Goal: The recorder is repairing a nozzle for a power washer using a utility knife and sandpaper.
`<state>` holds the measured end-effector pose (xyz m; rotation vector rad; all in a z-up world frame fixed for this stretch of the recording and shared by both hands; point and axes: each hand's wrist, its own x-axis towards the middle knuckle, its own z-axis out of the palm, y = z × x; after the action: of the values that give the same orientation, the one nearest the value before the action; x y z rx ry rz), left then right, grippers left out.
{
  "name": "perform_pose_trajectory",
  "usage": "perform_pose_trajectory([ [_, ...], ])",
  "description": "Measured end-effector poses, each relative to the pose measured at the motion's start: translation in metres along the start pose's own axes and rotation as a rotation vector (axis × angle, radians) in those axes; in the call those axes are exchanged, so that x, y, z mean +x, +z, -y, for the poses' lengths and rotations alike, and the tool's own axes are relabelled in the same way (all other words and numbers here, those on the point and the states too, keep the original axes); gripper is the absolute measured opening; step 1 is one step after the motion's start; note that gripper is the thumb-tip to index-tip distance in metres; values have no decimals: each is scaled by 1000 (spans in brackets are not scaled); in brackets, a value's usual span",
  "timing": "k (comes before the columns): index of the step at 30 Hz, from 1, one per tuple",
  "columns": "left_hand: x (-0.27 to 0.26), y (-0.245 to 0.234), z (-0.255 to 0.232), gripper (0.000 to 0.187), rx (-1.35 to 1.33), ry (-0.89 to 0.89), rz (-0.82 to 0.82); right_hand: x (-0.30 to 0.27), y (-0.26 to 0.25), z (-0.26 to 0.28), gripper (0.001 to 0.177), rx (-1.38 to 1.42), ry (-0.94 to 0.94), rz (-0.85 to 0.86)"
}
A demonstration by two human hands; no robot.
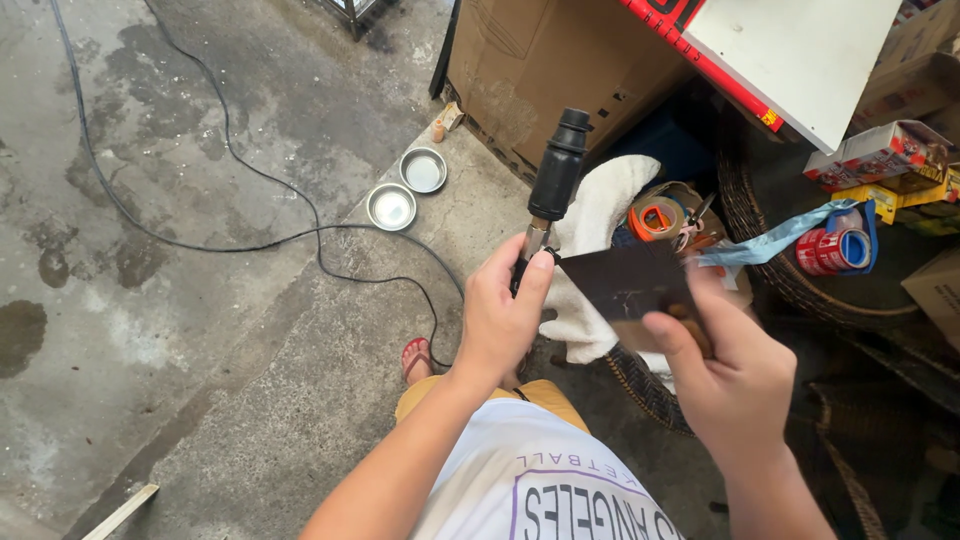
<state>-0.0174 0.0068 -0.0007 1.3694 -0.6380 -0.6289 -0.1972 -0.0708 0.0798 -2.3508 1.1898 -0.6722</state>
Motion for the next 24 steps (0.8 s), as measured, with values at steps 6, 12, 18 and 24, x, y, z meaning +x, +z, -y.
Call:
perform_pose_trajectory([
  [6,0,0,-2,34,-5,-46,8,-3,10,-3,64,387,-118,-8],
  [12,0,2,-4,33,7,-79,-2,-1,14,-3,55,218,-196,4],
  [18,-5,5,-2,33,52,33,-10,-4,14,2,54,230,-176,-26],
  [24,-8,9,-1,33,62,5,-12,-12,22,-8,55,404,-120,-30],
])
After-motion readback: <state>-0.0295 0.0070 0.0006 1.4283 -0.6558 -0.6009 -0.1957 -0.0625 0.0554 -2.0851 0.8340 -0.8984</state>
